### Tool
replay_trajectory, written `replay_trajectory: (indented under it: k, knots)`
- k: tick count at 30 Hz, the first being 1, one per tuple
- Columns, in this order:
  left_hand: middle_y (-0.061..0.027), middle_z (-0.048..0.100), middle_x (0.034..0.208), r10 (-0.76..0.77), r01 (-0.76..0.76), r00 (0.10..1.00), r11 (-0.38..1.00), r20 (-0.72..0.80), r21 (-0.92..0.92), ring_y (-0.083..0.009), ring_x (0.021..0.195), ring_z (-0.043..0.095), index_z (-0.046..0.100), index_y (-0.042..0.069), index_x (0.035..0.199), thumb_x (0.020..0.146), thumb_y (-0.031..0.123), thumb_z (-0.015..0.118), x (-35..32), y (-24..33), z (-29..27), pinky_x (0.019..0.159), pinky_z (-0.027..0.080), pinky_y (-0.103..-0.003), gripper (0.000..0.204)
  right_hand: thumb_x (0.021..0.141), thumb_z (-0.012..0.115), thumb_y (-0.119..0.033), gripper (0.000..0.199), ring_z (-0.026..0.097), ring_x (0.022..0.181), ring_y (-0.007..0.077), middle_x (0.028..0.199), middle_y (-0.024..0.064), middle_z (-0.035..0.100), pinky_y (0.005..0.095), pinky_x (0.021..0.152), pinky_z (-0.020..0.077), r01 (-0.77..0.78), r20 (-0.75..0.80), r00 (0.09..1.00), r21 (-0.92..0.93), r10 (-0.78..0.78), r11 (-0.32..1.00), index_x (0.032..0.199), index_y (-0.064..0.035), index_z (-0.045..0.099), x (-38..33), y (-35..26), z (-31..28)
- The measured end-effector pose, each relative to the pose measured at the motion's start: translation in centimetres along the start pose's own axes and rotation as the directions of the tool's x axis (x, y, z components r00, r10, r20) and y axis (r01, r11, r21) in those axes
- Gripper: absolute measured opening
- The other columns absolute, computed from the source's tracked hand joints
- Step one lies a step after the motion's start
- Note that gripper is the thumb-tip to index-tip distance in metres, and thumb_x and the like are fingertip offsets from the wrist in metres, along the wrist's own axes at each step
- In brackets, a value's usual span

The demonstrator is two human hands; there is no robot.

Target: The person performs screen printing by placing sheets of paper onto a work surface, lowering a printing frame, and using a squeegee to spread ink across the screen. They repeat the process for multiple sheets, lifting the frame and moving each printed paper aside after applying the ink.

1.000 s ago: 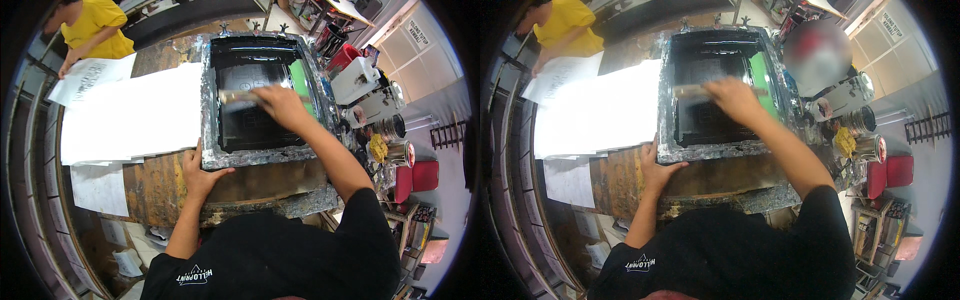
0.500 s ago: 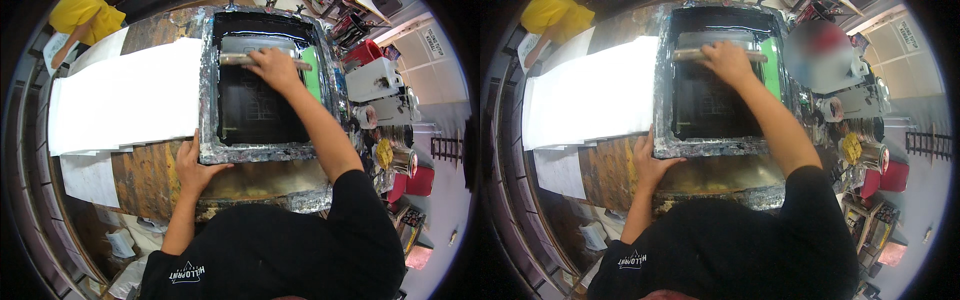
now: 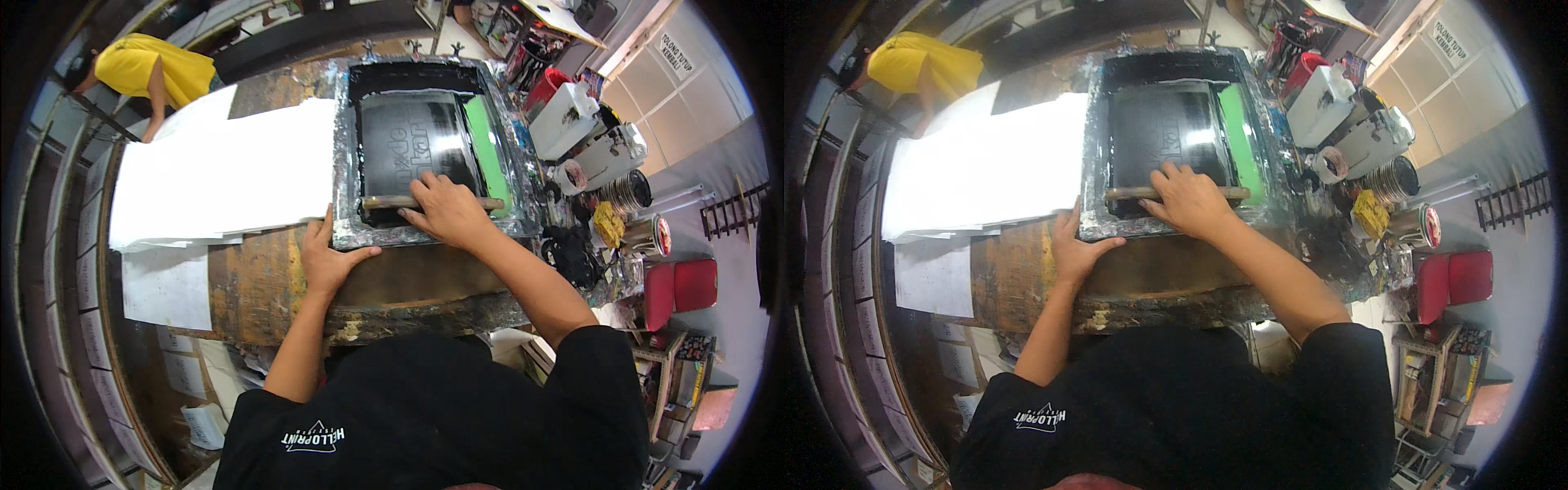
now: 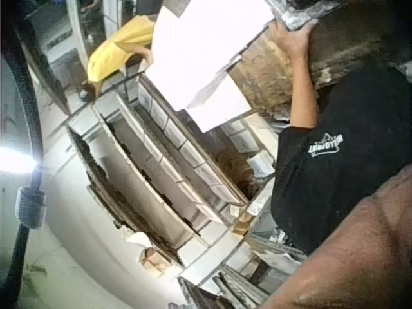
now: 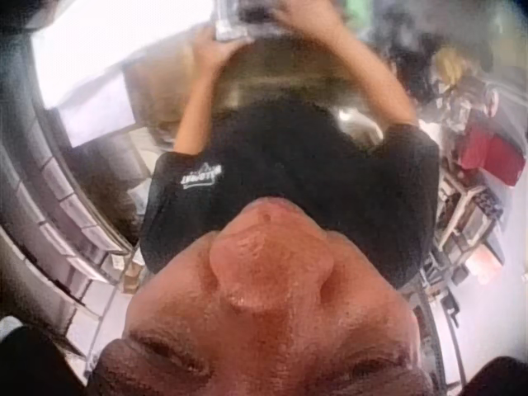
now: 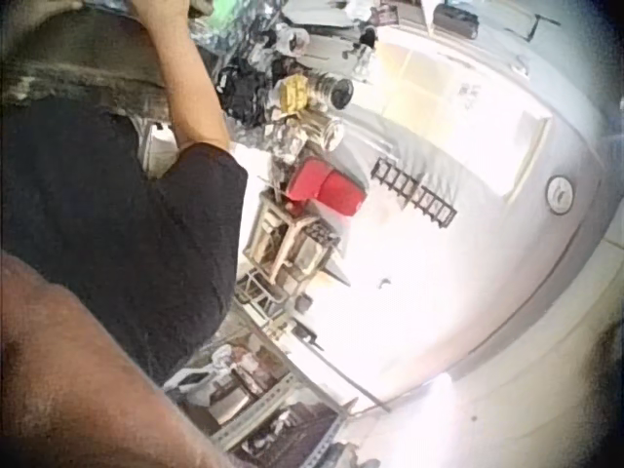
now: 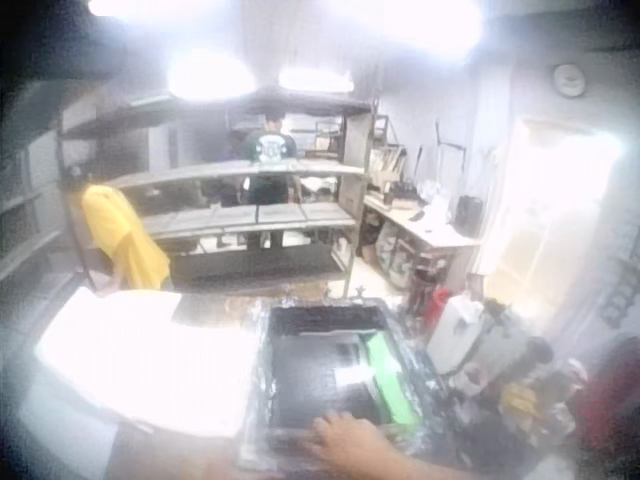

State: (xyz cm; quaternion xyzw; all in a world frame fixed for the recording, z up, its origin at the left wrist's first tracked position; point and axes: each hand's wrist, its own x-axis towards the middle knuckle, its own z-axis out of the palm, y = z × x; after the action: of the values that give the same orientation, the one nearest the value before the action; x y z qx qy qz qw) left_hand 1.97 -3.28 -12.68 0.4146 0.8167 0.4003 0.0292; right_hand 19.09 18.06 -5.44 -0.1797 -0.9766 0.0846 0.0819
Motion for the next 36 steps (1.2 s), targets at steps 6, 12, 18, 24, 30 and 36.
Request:
replay_trajectory:
  k: [6, 12, 18, 24, 30, 36]
  knots:
    - [-0.0141, 0.076, 0.128, -0.110, 0.075, 0.994, 0.786, -0.018, -0.614, -0.0191, 0.112, 0.072, 0.047, -0.006, 0.160, 0.071, 0.026, 0.105, 1.8, 4.9, -1.6, 0.099, 0.058, -0.034, 0.111, 0.093, 0.078, -0.038, 0.036, 0.062, 0.104, 0.0329, 0.102, 0.0116, 0.064, 0.0482, 0.090, 0.0494, 0.063, -0.254, 0.960, -0.222, -0.120, 0.973, 0.108, -0.0079, 0.065, -1.9, -2.8, -4.0]
    - [-0.0242, 0.057, 0.150, -0.065, -0.017, 0.993, 0.763, -0.103, -0.646, -0.0348, 0.138, 0.056, 0.037, -0.004, 0.165, 0.086, 0.036, 0.092, 5.1, 5.8, -0.6, 0.117, 0.043, -0.052, 0.104, 0.087, 0.077, -0.032, 0.031, 0.057, 0.089, 0.0339, 0.091, 0.0111, 0.059, 0.0471, 0.081, 0.0436, 0.044, -0.468, 0.874, -0.196, -0.133, 0.980, 0.098, -0.0059, 0.065, 3.4, -2.9, -11.1]
    - [-0.0339, 0.022, 0.175, -0.120, -0.056, 0.944, 0.859, 0.307, 0.509, -0.0464, 0.167, 0.007, 0.028, -0.006, 0.168, 0.091, 0.089, 0.052, 2.8, 4.1, 1.4, 0.117, -0.013, -0.085, 0.125, 0.091, 0.075, -0.044, 0.039, 0.061, 0.090, 0.0328, 0.088, 0.0106, 0.062, 0.0471, 0.081, 0.0454, 0.025, -0.551, 0.822, -0.219, -0.145, 0.975, 0.089, -0.0068, 0.063, 7.1, -1.8, -15.7]
    - [-0.0343, 0.053, 0.156, 0.155, -0.158, 0.987, 0.951, 0.033, 0.265, -0.0430, 0.158, 0.037, 0.051, -0.018, 0.148, 0.090, 0.076, 0.068, 7.9, 5.4, 1.5, 0.130, -0.001, -0.070, 0.112, 0.097, 0.070, -0.043, 0.042, 0.064, 0.091, 0.0403, 0.091, 0.0180, 0.064, 0.0513, 0.083, 0.0485, 0.036, -0.539, 0.832, -0.177, -0.127, 0.984, 0.096, -0.0015, 0.066, 9.9, -1.5, -19.3]
    - [-0.0266, 0.073, 0.132, 0.279, -0.181, 0.908, 0.934, -0.313, 0.307, -0.0417, 0.141, 0.059, 0.071, -0.009, 0.132, 0.095, 0.051, 0.081, 10.7, -2.3, -3.7, 0.132, 0.015, -0.063, 0.071, 0.101, 0.067, -0.053, 0.051, 0.068, 0.090, 0.0423, 0.092, 0.0209, 0.069, 0.0513, 0.081, 0.0522, 0.048, -0.566, 0.812, -0.178, -0.142, 0.983, 0.102, -0.0017, 0.072, 10.5, -0.8, -19.5]
    - [-0.0292, 0.048, 0.163, -0.172, 0.583, 0.764, 0.596, -0.622, 0.552, -0.0375, 0.161, 0.032, 0.057, 0.019, 0.159, 0.099, 0.045, 0.078, 10.4, -6.1, -14.6, 0.130, 0.017, -0.067, 0.069, 0.103, 0.059, -0.060, 0.058, 0.066, 0.084, 0.0358, 0.087, 0.0177, 0.068, 0.0474, 0.079, 0.0510, 0.029, -0.526, 0.840, -0.203, -0.134, 0.979, 0.097, -0.0033, 0.072, 10.7, -0.3, -19.2]
